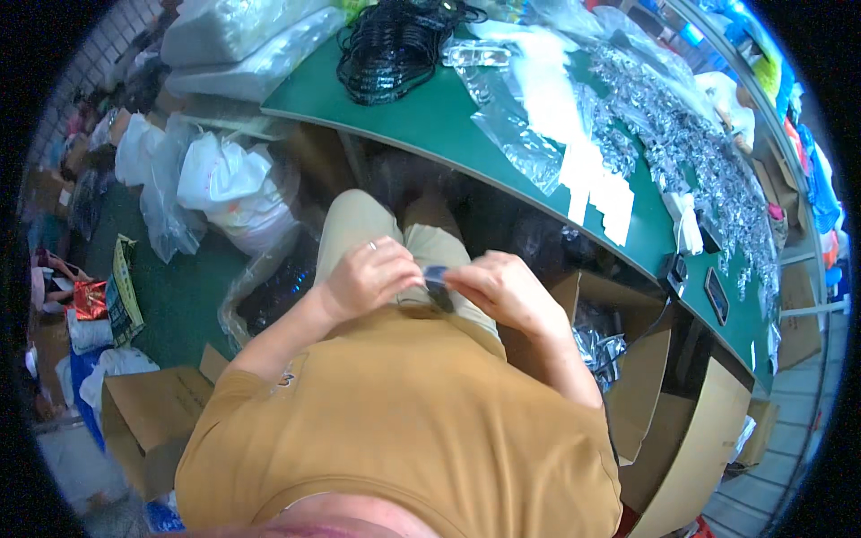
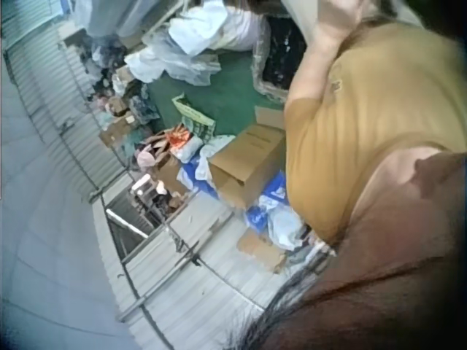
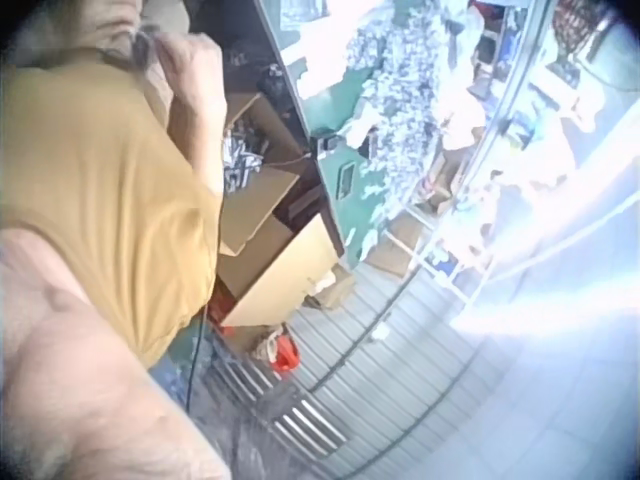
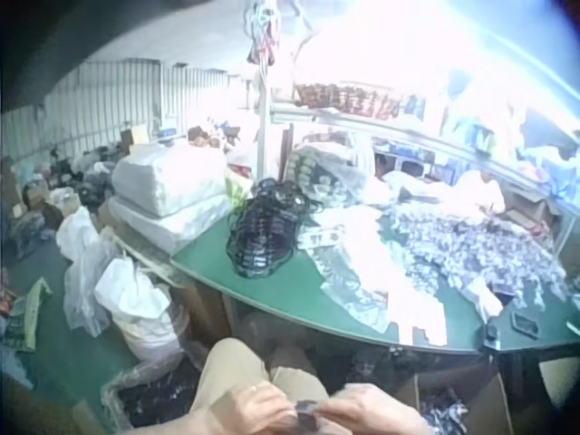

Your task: The person packages swimming goggles by wrapping paper labels around the goggles, inserting them into clear plastic pouches, and sealing the pouches by hand.

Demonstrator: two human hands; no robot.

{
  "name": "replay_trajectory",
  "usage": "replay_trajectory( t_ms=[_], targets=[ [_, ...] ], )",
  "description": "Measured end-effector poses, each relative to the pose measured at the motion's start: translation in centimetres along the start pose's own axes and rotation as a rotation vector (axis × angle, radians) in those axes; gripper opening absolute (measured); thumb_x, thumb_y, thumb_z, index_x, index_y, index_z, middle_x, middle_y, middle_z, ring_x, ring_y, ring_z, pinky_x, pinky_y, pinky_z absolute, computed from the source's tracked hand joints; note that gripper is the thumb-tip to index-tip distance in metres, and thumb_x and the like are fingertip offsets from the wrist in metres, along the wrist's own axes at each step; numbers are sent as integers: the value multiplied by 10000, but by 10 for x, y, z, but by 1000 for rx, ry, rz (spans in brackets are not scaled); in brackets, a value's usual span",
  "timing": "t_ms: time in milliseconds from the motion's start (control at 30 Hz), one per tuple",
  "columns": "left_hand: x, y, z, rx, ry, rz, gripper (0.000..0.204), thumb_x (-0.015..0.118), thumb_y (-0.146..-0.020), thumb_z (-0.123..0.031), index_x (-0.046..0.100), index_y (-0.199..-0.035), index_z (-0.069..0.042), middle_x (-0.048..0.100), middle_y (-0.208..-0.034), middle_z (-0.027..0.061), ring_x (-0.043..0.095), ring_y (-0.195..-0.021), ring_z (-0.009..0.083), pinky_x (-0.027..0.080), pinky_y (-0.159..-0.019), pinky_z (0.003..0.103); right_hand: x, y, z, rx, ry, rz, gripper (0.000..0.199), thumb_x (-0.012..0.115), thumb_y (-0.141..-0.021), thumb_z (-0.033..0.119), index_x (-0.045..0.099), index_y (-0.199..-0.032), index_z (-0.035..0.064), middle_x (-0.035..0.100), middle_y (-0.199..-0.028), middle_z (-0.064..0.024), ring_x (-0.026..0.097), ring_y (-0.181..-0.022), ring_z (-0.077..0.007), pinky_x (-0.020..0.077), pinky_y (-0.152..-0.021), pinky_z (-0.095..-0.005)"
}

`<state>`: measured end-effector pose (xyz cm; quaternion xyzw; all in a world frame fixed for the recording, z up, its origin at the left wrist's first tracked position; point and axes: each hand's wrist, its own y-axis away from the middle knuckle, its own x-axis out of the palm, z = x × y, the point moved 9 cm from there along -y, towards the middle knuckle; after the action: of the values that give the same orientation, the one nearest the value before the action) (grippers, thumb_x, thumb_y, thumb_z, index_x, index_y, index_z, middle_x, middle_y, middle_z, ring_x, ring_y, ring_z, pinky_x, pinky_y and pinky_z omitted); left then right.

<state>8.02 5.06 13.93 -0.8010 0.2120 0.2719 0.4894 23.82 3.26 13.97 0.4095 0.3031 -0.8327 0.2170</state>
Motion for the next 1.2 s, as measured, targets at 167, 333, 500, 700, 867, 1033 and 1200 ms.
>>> replay_trajectory(
  t_ms=[167,333,500,700,867,1033,1200],
  targets=[
    [17,11,31,-78,87,12,103,746,-872,-141,664,-881,-80,641,-866,54,634,-839,271,536,-753,381,-70,74,-31,514,-27,86,150,725,-892,136,744,-1005,40,732,-911,-164,709,-831,-335,554,-734,-395],
    [23,17,88,-285,223,23,101,744,-888,-128,679,-872,-52,677,-877,92,659,-828,295,522,-721,399,-143,214,-74,1188,422,146,333,750,-875,242,723,-1145,47,733,-977,-198,722,-897,-351,554,-811,-411],
    [28,13,97,-369,251,21,98,737,-906,-131,691,-896,-45,680,-878,91,674,-836,278,532,-730,383,-117,124,-105,976,355,-198,384,710,-943,283,686,-1242,43,717,-1184,-196,696,-1064,-380,544,-913,-419],
    [28,20,88,-367,213,52,115,742,-901,-127,691,-870,-29,685,-868,88,679,-815,269,536,-705,374,-91,-119,-128,244,33,-441,205,691,-957,179,733,-1088,26,734,-1022,-168,707,-952,-344,551,-841,-394],
    [7,73,97,-613,147,-34,123,745,-898,-118,682,-876,-15,682,-869,106,677,-809,279,539,-711,366,-126,-277,-247,279,141,-540,318,627,-985,348,743,-1132,91,726,-1100,-176,688,-1028,-370,537,-892,-442],
    [-16,141,111,-877,109,-204,121,743,-904,-104,682,-889,0,678,-858,117,685,-791,257,546,-716,338,-88,-354,-282,281,792,-212,480,794,-831,400,675,-1199,116,621,-1223,-88,598,-1185,-311,471,-943,-547],
    [-37,164,123,-1042,68,-368,109,741,-900,-87,682,-888,5,669,-837,91,679,-768,193,543,-717,304,-114,-380,-290,158,661,-257,385,745,-863,440,747,-1036,96,672,-1057,-113,656,-1073,-309,503,-864,-529]
  ],
)
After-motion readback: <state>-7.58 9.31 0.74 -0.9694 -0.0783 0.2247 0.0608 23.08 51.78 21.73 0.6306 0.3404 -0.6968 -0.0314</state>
